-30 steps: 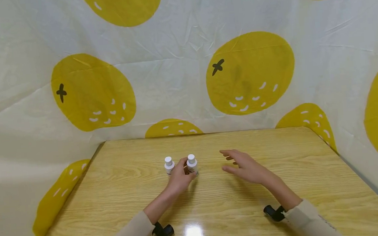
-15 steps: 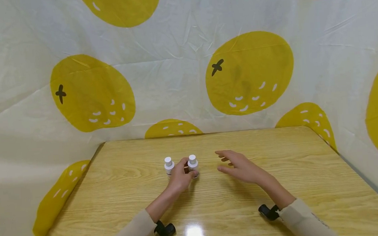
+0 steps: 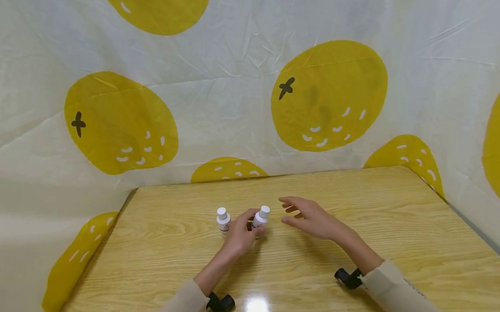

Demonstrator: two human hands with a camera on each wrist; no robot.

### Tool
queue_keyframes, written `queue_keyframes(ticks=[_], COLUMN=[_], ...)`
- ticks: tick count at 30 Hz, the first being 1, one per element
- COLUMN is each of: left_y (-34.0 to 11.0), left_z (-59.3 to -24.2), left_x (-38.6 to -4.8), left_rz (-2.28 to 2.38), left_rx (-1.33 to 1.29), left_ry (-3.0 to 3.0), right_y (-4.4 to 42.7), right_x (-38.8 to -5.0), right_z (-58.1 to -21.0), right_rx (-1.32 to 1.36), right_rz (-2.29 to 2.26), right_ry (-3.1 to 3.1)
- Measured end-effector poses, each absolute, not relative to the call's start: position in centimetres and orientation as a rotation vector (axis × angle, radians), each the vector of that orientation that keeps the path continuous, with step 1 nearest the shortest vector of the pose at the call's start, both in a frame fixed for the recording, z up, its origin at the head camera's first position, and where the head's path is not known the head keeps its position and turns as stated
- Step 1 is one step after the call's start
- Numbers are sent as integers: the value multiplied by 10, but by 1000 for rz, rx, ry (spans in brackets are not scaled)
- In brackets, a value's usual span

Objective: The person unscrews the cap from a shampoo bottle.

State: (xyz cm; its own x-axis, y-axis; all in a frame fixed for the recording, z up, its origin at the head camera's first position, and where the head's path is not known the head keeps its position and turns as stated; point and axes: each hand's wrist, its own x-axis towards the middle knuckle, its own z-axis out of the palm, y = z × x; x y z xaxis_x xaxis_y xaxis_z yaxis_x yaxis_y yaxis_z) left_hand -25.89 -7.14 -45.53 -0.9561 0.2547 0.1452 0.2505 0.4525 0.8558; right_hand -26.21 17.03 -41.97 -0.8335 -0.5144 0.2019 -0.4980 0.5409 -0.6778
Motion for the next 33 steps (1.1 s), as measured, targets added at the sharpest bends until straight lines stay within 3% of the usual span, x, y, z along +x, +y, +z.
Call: queue_keyframes(ticks=[33], left_y=[-59], left_z=[-452], left_x=[-257], left_rz=[1376], left_rx=[505], left_ry=[2764], right_y=[151], right_x=[-271], right_z=[-420], right_rx=[-803], right_rz=[-1210], right_ry=[2791])
